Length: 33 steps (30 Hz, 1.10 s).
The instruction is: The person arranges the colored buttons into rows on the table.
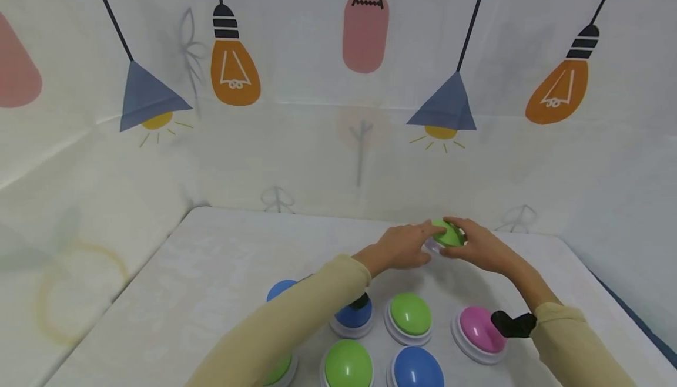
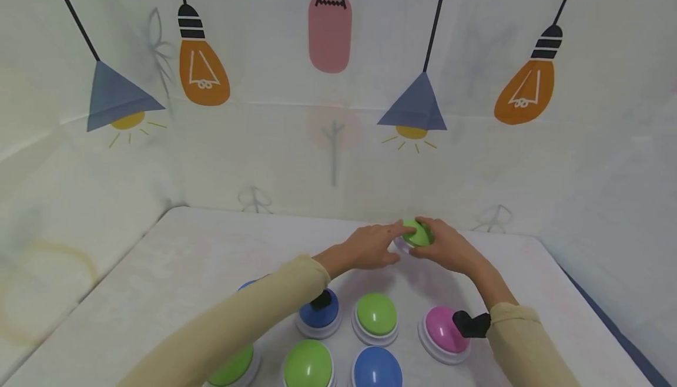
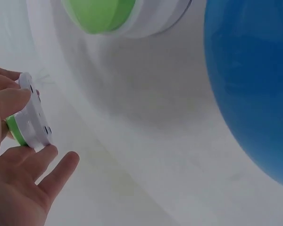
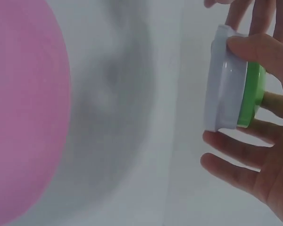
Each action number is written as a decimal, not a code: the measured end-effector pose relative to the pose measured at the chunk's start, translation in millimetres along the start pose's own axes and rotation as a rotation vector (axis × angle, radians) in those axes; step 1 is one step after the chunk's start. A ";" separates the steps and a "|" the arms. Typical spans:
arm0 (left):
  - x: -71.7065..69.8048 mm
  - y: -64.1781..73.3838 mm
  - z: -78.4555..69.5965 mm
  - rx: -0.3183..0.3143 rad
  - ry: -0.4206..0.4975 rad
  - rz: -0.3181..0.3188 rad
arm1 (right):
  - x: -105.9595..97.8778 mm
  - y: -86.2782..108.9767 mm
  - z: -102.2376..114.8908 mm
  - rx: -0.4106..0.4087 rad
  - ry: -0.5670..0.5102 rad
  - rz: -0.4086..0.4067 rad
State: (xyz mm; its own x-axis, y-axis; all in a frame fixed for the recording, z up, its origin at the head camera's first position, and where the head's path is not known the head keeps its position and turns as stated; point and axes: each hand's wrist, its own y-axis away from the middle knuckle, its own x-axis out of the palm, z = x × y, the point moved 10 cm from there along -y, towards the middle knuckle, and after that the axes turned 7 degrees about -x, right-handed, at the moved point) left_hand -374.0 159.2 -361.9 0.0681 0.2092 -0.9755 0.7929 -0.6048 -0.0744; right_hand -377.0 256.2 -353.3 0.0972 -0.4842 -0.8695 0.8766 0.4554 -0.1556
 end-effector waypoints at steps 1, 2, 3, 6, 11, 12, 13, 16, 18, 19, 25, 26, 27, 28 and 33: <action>-2.3 2.9 -1.3 0.009 0.000 -0.007 | -1.8 2.1 3.5 -0.006 0.009 -0.005; -4.2 5.8 -2.7 0.019 0.001 -0.011 | -3.4 4.5 7.0 -0.008 0.012 -0.006; -6.4 8.8 -4.1 0.029 0.001 -0.018 | -5.4 6.7 10.7 -0.013 0.019 -0.010; -12.4 19.4 -6.4 0.054 0.002 -0.035 | -7.8 13.8 19.1 -0.004 0.027 -0.015; -23.0 35.8 -13.3 0.111 0.010 -0.068 | -11.5 25.8 34.7 -0.012 0.042 -0.025; -25.0 39.2 -15.0 0.125 0.014 -0.074 | -12.2 28.1 38.8 -0.024 0.047 -0.029; -26.7 42.5 -16.9 0.137 0.018 -0.079 | -12.8 30.7 42.9 -0.036 0.053 -0.032; -32.2 51.6 -23.2 0.163 0.021 -0.095 | -13.6 38.9 55.3 -0.072 0.075 -0.036; -36.2 57.2 -28.4 0.177 0.011 -0.110 | -14.3 44.5 61.9 -0.087 0.074 -0.041; -38.1 59.3 -31.3 0.182 0.009 -0.116 | -14.7 47.7 64.6 -0.094 0.071 -0.041; -46.3 74.1 -45.5 0.221 -0.014 -0.158 | -20.7 65.4 77.1 -0.115 0.087 -0.076; -47.0 77.1 -47.3 0.229 -0.023 -0.168 | -21.5 67.6 78.6 -0.112 0.096 -0.080; -47.7 79.8 -49.0 0.235 -0.031 -0.179 | -22.3 69.6 80.2 -0.111 0.104 -0.085; -47.9 82.5 -50.5 0.242 -0.038 -0.187 | -22.7 71.8 81.3 -0.105 0.116 -0.086; -48.5 95.3 -61.4 0.297 -0.108 -0.263 | -23.3 84.2 86.9 -0.077 0.139 -0.081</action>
State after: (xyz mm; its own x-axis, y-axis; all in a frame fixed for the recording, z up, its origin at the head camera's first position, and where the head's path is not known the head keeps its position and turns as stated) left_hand -264.5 138.5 -308.9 -0.1903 0.3141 -0.9301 0.5645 -0.7401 -0.3654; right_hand -264.5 240.9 -305.3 -0.0428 -0.4159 -0.9084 0.8397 0.4777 -0.2583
